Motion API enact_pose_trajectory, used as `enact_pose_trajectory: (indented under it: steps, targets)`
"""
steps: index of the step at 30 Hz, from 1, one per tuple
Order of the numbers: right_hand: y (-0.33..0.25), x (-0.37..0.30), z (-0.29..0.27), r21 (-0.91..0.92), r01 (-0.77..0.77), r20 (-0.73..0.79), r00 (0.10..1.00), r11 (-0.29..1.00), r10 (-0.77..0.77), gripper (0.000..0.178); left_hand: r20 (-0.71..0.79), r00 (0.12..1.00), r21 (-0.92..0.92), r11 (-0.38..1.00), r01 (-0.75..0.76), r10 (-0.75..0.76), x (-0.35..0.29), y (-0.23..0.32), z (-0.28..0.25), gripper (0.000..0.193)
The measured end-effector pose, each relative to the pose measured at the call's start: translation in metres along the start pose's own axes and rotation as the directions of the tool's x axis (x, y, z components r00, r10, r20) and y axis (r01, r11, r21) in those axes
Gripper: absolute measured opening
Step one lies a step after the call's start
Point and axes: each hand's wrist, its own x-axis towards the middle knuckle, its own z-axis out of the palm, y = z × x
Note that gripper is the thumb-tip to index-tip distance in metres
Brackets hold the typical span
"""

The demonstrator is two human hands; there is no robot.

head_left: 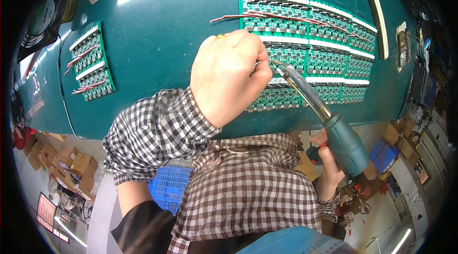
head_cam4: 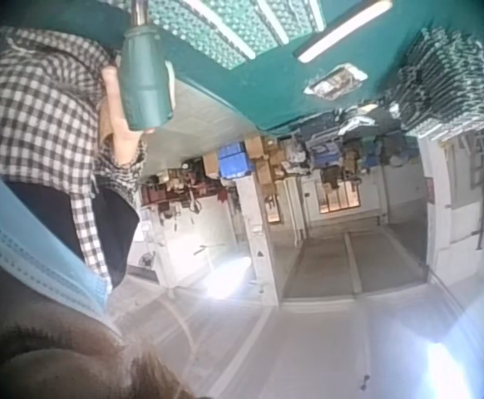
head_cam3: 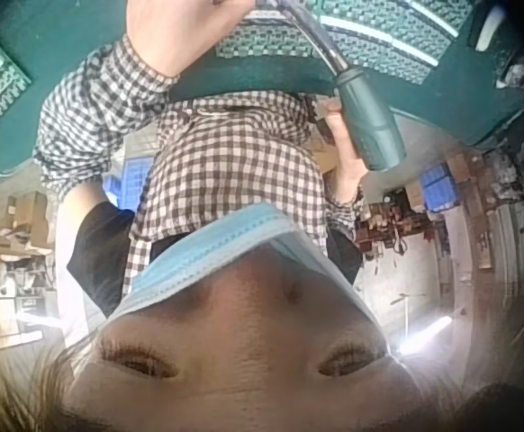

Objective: The person uses a soldering iron to attach small wires to a green circuit board. They hold the wire with one hand and apply the soldering iron with the other, working methodically across the board's surface.

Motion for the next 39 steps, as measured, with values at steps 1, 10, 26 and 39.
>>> enact_pose_trajectory:
  steps: [1,10,26,39]
  targets:
    - [0.001,-0.001,-0.001,-0.015,0.012,-0.005,1.0,1.0,-0.012,0.043,-0.003,1.0,-0.001,1.0,-0.003,0.003,0.0,0.0,0.0,0.016]
    - [0.001,-0.001,0.0,0.021,-0.004,-0.002,1.0,1.0,0.004,0.046,-0.014,1.0,0.002,1.0,-0.002,0.002,0.0,0.0,0.0,0.016]
    - [-0.002,0.0,0.004,-0.009,0.005,-0.04,0.999,1.0,-0.006,0.041,0.006,1.0,0.003,1.0,0.011,-0.011,0.0,0.0,0.0,0.015]
    - [-0.007,0.0,0.003,0.037,-0.047,-0.029,0.998,0.998,0.048,0.041,-0.003,1.0,0.015,1.0,0.004,-0.004,0.0,0.0,-0.001,0.015]
